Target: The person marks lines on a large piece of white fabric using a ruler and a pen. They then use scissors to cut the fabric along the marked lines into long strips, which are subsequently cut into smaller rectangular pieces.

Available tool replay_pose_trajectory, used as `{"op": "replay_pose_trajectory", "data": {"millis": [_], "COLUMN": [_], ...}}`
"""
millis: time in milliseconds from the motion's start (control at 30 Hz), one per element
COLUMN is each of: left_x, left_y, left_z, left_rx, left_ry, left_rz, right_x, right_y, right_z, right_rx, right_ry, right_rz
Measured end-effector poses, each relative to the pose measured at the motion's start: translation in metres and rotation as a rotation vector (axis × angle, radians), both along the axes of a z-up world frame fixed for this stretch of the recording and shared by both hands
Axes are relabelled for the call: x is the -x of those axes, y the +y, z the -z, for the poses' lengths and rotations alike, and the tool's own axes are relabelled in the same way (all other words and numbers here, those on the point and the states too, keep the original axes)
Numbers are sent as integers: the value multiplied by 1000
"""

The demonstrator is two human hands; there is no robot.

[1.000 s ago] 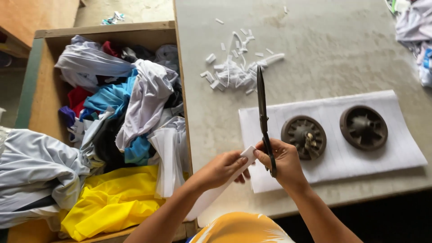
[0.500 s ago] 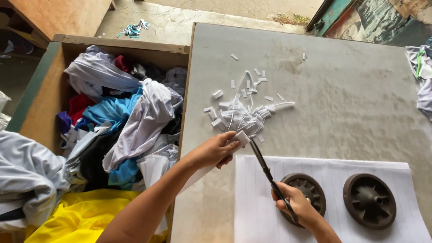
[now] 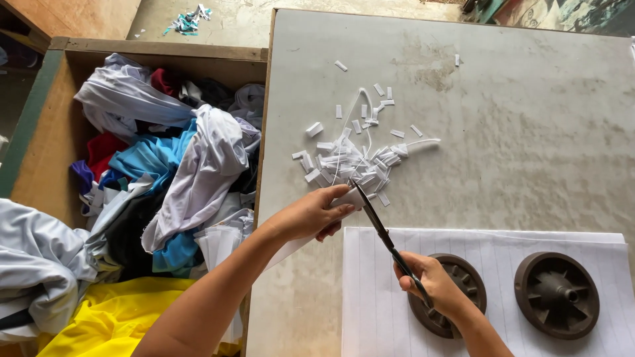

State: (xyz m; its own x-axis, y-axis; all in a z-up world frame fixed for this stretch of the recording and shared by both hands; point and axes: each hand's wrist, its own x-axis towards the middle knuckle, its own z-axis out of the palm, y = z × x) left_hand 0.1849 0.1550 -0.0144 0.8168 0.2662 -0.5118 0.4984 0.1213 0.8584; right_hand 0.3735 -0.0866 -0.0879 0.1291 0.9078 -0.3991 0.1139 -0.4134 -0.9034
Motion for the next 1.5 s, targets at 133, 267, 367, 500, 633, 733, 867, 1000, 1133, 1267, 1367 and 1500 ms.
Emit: {"op": "replay_pose_trajectory", "data": {"millis": [133, 267, 367, 500, 633, 733, 867, 1000, 1133, 1267, 1367, 1500], "left_x": [3, 2, -1, -4, -5, -4, 0, 12, 52, 128, 167, 189], "left_y": [1, 3, 3, 5, 4, -2, -28, -64, -84, -100, -110, -122], "left_z": [-9, 3, 8, 16, 22, 19, 15, -2, -23, -52, -51, -51], "left_rx": [2, 27, 32, 63, 86, 75, 39, -276, -167, -229, -340, -505], "left_ry": [13, -57, -57, -79, -120, -118, -90, -181, -341, -337, -202, -231], "left_rz": [11, 20, 8, 19, 18, -7, -3, 90, 31, 17, 16, 71], "right_x": [0, 1, 2, -1, 1, 5, 25, 47, 27, 11, 2, 8], "right_y": [-1, -5, -7, -9, -10, -10, 17, 40, 36, 17, 6, -5], "right_z": [6, 16, 23, 29, 23, 17, -32, -60, -45, -91, -113, -122], "right_rx": [1, -28, -70, -70, -44, -56, -253, -360, -473, -505, -524, -508], "right_ry": [-47, -80, -35, -102, -73, -105, -28, 42, 14, -68, 18, -38], "right_rz": [1, 23, 81, 97, 139, 161, 217, 475, 454, 459, 577, 579]}}
